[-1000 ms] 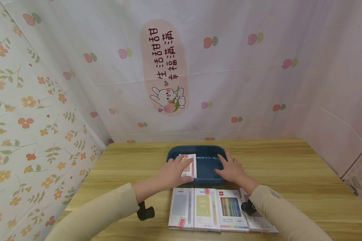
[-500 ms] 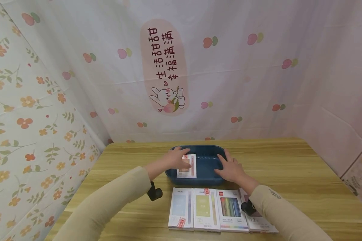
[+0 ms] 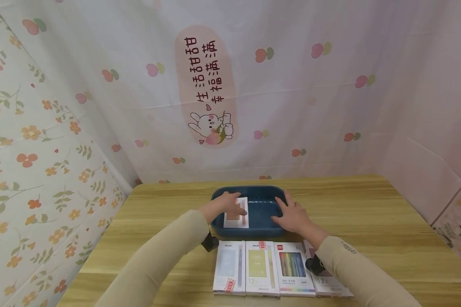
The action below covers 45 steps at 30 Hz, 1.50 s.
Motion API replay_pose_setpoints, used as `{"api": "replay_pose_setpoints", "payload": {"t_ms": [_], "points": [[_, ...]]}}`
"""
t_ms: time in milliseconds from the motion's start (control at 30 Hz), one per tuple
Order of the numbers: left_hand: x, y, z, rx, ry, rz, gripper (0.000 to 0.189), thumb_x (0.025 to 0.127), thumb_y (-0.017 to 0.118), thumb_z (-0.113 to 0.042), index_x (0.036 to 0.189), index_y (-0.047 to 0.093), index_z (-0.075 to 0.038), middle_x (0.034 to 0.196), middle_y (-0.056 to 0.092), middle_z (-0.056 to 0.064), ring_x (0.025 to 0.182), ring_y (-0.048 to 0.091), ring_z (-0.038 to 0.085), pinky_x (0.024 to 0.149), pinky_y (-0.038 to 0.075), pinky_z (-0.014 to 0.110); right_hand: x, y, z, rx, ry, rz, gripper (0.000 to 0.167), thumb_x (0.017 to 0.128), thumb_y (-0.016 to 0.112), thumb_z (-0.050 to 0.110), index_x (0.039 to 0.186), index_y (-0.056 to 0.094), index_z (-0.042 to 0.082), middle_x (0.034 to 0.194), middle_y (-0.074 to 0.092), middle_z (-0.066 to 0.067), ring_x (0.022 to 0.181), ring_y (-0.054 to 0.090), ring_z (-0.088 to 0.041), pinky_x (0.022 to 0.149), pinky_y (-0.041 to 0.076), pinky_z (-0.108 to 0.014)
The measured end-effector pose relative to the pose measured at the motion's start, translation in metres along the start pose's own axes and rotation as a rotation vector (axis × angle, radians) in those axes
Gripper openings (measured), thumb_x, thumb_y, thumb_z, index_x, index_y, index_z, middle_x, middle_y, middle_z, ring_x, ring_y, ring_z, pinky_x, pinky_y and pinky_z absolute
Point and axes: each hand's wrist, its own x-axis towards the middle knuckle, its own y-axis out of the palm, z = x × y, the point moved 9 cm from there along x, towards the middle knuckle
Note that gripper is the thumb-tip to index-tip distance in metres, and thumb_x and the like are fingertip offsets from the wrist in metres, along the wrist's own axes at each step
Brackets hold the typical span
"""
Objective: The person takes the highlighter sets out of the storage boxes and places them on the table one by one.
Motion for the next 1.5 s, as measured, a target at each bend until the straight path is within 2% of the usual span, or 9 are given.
{"api": "replay_pose_setpoints", "payload": {"t_ms": [233, 400, 467, 600, 700, 900, 1167, 1400, 1500], "points": [[0.007, 0.014, -0.001, -0.029, 0.000, -0.023, 0.079, 0.078, 0.070, -0.041, 0.144, 0.032, -0.021, 0.149, 0.023, 0.017, 0.132, 0.032, 0.035, 0.099, 0.033, 0.054, 0.000, -0.001, -0.001, -0.005, 0.012, 0.002, 0.069, 0.085, 0.059, 0.034, 0.139, 0.034, -0.002, 0.146, 0.011, -0.030, 0.116, 0.034, -0.060, 0.088, 0.030, -0.069], [0.019, 0.025, -0.006, 0.089, 0.022, 0.002, 0.078, 0.076, 0.071, -0.045, 0.141, 0.037, -0.016, 0.145, 0.033, 0.015, 0.132, 0.031, 0.031, 0.099, 0.036, 0.050, 0.000, -0.001, 0.000, -0.001, 0.007, 0.005, 0.069, 0.085, 0.060, 0.033, 0.139, 0.034, -0.001, 0.146, 0.012, -0.030, 0.115, 0.034, -0.060, 0.088, 0.030, -0.069], [0.021, 0.028, -0.007, 0.125, 0.022, 0.014, 0.080, 0.076, 0.071, -0.046, 0.141, 0.037, -0.015, 0.143, 0.034, 0.016, 0.127, 0.039, 0.030, 0.098, 0.038, 0.048, 0.000, -0.001, 0.000, -0.002, 0.005, 0.002, 0.069, 0.086, 0.060, 0.033, 0.139, 0.034, -0.001, 0.146, 0.012, -0.030, 0.115, 0.034, -0.060, 0.088, 0.029, -0.069], [0.023, 0.031, -0.004, 0.123, -0.015, 0.023, 0.086, 0.074, 0.072, -0.047, 0.144, 0.031, -0.019, 0.142, 0.027, 0.021, 0.108, 0.053, 0.027, 0.091, 0.043, 0.046, 0.001, 0.000, 0.001, 0.000, -0.001, -0.001, 0.068, 0.086, 0.059, 0.033, 0.139, 0.034, -0.001, 0.146, 0.012, -0.030, 0.115, 0.034, -0.060, 0.088, 0.029, -0.069], [0.024, 0.032, 0.001, 0.084, -0.050, 0.027, 0.089, 0.073, 0.074, -0.045, 0.145, 0.027, -0.023, 0.142, 0.024, 0.021, 0.101, 0.054, 0.026, 0.088, 0.045, 0.043, 0.002, 0.001, 0.002, 0.000, -0.005, 0.001, 0.068, 0.086, 0.059, 0.034, 0.139, 0.034, 0.000, 0.146, 0.012, -0.030, 0.115, 0.034, -0.060, 0.088, 0.030, -0.069], [0.027, 0.032, 0.005, -0.001, -0.093, 0.047, 0.094, 0.070, 0.078, -0.040, 0.146, 0.025, -0.025, 0.144, 0.018, 0.018, 0.114, 0.043, 0.030, 0.087, 0.043, 0.043, 0.001, 0.003, 0.002, 0.003, 0.007, 0.007, 0.068, 0.086, 0.059, 0.033, 0.139, 0.035, 0.000, 0.147, 0.012, -0.029, 0.116, 0.034, -0.060, 0.089, 0.028, -0.069], [0.032, 0.032, 0.004, -0.018, -0.134, 0.073, 0.100, 0.067, 0.080, -0.037, 0.147, 0.021, -0.027, 0.149, 0.009, 0.017, 0.129, 0.030, 0.038, 0.095, 0.038, 0.050, 0.001, 0.002, -0.001, 0.003, 0.009, -0.003, 0.068, 0.085, 0.060, 0.033, 0.139, 0.035, 0.000, 0.147, 0.012, -0.029, 0.115, 0.034, -0.059, 0.089, 0.029, -0.069], [0.030, 0.033, -0.002, 0.081, -0.140, 0.083, 0.097, 0.072, 0.075, -0.043, 0.147, 0.017, -0.023, 0.148, 0.011, 0.018, 0.124, 0.035, 0.036, 0.091, 0.042, 0.047, 0.002, 0.000, -0.001, 0.012, 0.005, -0.007, 0.068, 0.085, 0.060, 0.033, 0.139, 0.034, 0.000, 0.147, 0.011, -0.029, 0.115, 0.034, -0.059, 0.088, 0.028, -0.070], [0.029, 0.034, -0.002, 0.090, -0.141, 0.087, 0.096, 0.073, 0.074, -0.043, 0.147, 0.017, -0.022, 0.147, 0.012, 0.017, 0.123, 0.036, 0.035, 0.091, 0.043, 0.047, 0.001, 0.000, -0.001, 0.010, 0.009, 0.000, 0.068, 0.086, 0.060, 0.033, 0.140, 0.034, 0.001, 0.147, 0.011, -0.029, 0.116, 0.034, -0.059, 0.089, 0.028, -0.070]]}}
